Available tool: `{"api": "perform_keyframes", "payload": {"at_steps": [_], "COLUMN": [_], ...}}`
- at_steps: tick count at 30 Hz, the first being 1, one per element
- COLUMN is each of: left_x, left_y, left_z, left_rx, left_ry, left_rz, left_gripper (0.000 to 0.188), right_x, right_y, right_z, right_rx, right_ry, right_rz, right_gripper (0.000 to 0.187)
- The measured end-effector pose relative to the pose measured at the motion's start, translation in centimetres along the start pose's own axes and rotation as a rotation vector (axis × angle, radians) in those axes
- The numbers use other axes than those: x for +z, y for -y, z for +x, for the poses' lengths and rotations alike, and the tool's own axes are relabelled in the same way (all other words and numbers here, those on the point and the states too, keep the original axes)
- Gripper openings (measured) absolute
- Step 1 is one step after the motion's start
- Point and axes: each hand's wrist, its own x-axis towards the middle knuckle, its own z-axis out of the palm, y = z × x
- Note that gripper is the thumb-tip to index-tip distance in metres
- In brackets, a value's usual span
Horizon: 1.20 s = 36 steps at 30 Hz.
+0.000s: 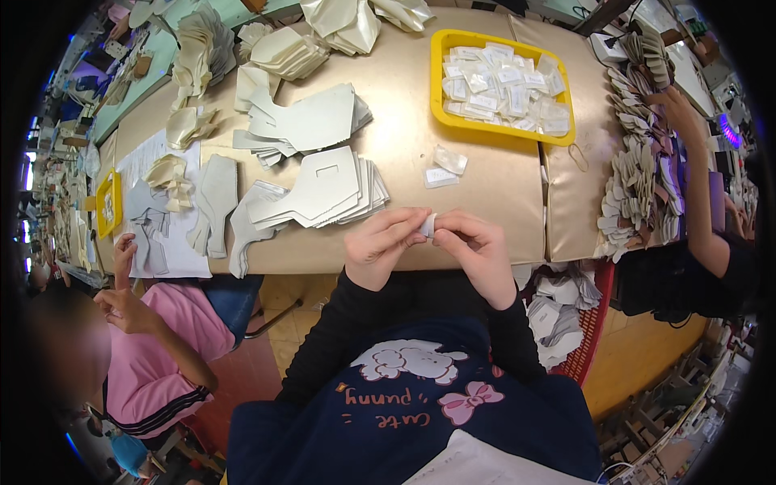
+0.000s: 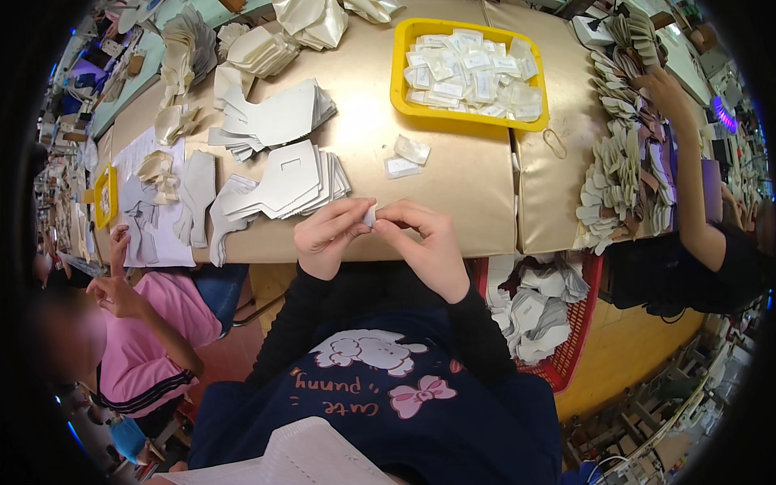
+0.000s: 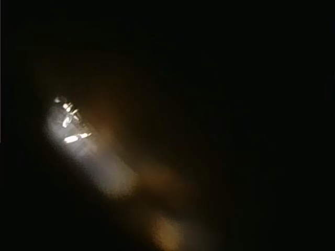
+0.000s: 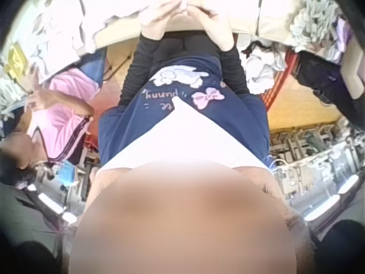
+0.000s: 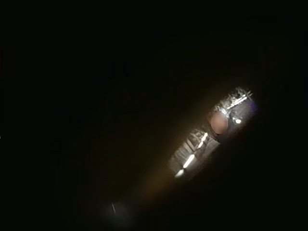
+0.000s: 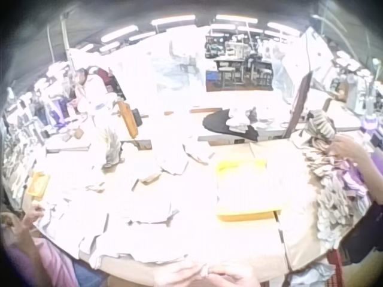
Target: The person folds white fabric pieces by hand at a worktable, stacking them into piles and placing some into a yellow tray. The person also handles small white packets, folding them and placing them into the tray. Other workers are visible nearby performing similar tasks.
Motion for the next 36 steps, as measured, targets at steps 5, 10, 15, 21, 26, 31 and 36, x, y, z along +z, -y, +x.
{"api": "perform_keyframes", "payload": {"at_steps": [5,10,15,21,26,31,36], "left_x": [0.0,0.0,0.0,0.3,1.0,1.5,1.0], "left_y": [-0.4,-0.2,-0.1,0.1,0.1,-0.3,-0.4], "left_z": [0.0,-0.1,-0.1,0.0,-0.2,-1.0,-1.1], "left_rx": [-0.066,-0.047,-0.002,0.069,0.079,-0.435,-0.592], "left_ry": [0.027,0.05,0.048,0.036,0.02,0.014,-0.03], "left_rz": [-0.025,-0.011,0.029,0.084,0.121,-0.378,-0.575], "left_gripper": [0.033,0.035,0.039,0.042,0.041,0.026,0.016], "right_x": [-0.4,-0.8,-0.4,-0.5,-0.3,0.0,0.7], "right_y": [0.3,1.0,1.2,0.9,-0.1,-0.5,-0.5], "right_z": [-0.3,-0.3,-0.1,-0.3,-0.3,-0.4,-0.2], "right_rx": [0.028,0.047,0.027,0.03,0.05,0.007,-0.23], "right_ry": [-0.004,0.017,-0.021,-0.048,-0.072,-0.133,-0.206], "right_rz": [0.007,-0.068,-0.082,-0.099,-0.039,-0.076,-0.326], "right_gripper": [0.009,0.009,0.009,0.01,0.009,0.006,0.004]}}
